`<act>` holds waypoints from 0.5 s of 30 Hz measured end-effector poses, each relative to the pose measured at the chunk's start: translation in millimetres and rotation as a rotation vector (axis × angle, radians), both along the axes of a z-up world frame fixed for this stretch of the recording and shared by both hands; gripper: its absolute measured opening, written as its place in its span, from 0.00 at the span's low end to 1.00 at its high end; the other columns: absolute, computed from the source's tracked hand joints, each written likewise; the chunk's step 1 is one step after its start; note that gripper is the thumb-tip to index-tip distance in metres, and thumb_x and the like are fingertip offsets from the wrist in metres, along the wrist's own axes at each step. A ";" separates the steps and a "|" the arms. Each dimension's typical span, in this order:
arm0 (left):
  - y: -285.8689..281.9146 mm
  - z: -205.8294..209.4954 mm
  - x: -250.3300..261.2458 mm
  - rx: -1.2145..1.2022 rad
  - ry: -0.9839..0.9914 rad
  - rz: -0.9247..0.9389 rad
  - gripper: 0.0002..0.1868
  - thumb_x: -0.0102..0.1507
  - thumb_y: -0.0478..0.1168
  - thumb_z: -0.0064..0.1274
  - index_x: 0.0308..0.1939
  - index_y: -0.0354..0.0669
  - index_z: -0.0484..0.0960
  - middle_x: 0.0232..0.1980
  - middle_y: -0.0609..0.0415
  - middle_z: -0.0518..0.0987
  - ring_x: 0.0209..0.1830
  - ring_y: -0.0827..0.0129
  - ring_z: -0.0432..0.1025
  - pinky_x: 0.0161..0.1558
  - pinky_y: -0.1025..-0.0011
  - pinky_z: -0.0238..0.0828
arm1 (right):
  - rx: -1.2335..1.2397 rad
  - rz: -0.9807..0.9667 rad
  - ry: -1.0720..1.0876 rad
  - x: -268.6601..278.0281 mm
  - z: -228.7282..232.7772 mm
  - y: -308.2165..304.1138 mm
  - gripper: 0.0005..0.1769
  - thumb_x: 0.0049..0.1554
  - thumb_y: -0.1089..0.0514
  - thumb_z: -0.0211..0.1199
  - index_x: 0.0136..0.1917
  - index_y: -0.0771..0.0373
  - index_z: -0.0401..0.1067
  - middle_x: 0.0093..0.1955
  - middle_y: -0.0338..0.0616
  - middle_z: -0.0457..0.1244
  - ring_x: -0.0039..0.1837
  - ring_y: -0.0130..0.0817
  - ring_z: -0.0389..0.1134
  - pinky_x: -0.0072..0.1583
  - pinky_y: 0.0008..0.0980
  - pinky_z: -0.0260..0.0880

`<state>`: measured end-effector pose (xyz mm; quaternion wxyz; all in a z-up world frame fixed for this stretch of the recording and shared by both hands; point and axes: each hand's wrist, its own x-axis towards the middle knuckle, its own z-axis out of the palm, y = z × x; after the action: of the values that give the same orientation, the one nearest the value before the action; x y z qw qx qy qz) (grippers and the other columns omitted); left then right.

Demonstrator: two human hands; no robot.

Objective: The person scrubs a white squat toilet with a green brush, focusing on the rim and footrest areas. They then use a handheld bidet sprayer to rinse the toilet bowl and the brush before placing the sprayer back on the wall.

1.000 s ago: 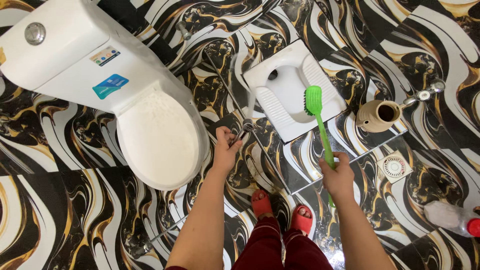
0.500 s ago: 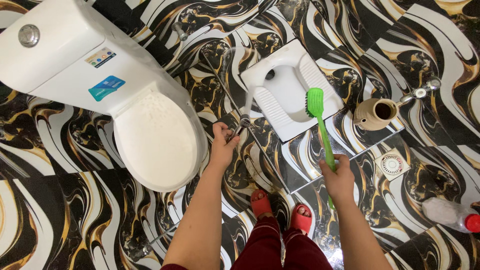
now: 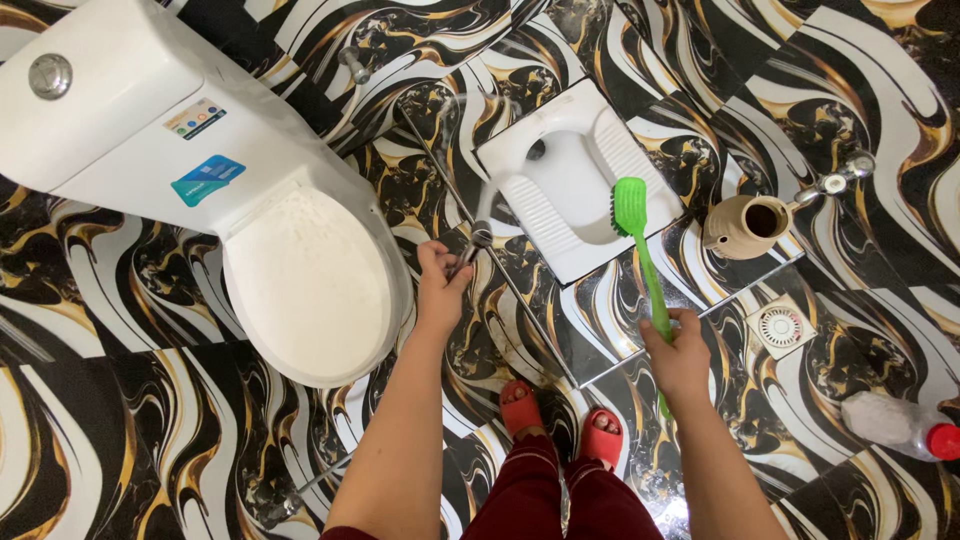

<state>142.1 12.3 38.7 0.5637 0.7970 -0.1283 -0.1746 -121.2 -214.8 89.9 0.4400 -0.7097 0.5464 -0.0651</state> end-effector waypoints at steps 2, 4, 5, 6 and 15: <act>2.3 -2.8 4.0 -0.036 0.018 0.034 0.25 0.63 0.28 0.57 0.56 0.43 0.58 0.42 0.50 0.78 0.39 0.68 0.73 0.43 0.70 0.68 | 0.002 -0.003 0.009 -3.1 -0.7 -1.4 0.25 0.57 0.50 0.69 0.61 0.65 0.67 0.42 0.52 0.69 0.44 0.39 0.71 0.47 0.36 0.68; 6.0 -5.4 9.1 -0.089 0.040 0.040 0.24 0.64 0.28 0.55 0.57 0.43 0.58 0.42 0.50 0.78 0.39 0.69 0.72 0.43 0.71 0.68 | 0.002 -0.003 0.024 -4.4 -2.2 -0.7 0.25 0.57 0.50 0.69 0.61 0.64 0.67 0.42 0.53 0.70 0.44 0.39 0.71 0.47 0.37 0.68; 6.2 -6.4 12.5 -0.127 0.049 0.029 0.24 0.64 0.27 0.55 0.57 0.43 0.58 0.43 0.50 0.77 0.40 0.69 0.72 0.44 0.72 0.67 | -0.002 -0.003 0.032 -3.2 -3.2 -1.5 0.25 0.56 0.50 0.69 0.61 0.64 0.67 0.41 0.53 0.70 0.43 0.40 0.71 0.47 0.37 0.68; 5.8 -7.2 16.1 -0.165 0.059 0.018 0.24 0.65 0.27 0.54 0.58 0.43 0.57 0.44 0.50 0.77 0.41 0.70 0.71 0.45 0.72 0.67 | -0.006 -0.003 0.040 -1.8 -4.1 -2.3 0.25 0.56 0.50 0.68 0.61 0.64 0.67 0.41 0.53 0.70 0.43 0.40 0.71 0.47 0.38 0.68; -14.1 -6.4 34.1 -0.140 0.049 0.029 0.26 0.63 0.26 0.56 0.57 0.45 0.58 0.48 0.51 0.76 0.44 0.69 0.70 0.49 0.71 0.68 | 0.031 -0.045 -0.005 14.5 -9.8 -4.8 0.24 0.58 0.49 0.67 0.62 0.64 0.68 0.40 0.55 0.69 0.42 0.40 0.69 0.46 0.38 0.67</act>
<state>176.2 -1.9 32.3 0.6238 0.7527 -0.1146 -0.1765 -106.7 -219.6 80.1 0.4505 -0.6903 0.5620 -0.0680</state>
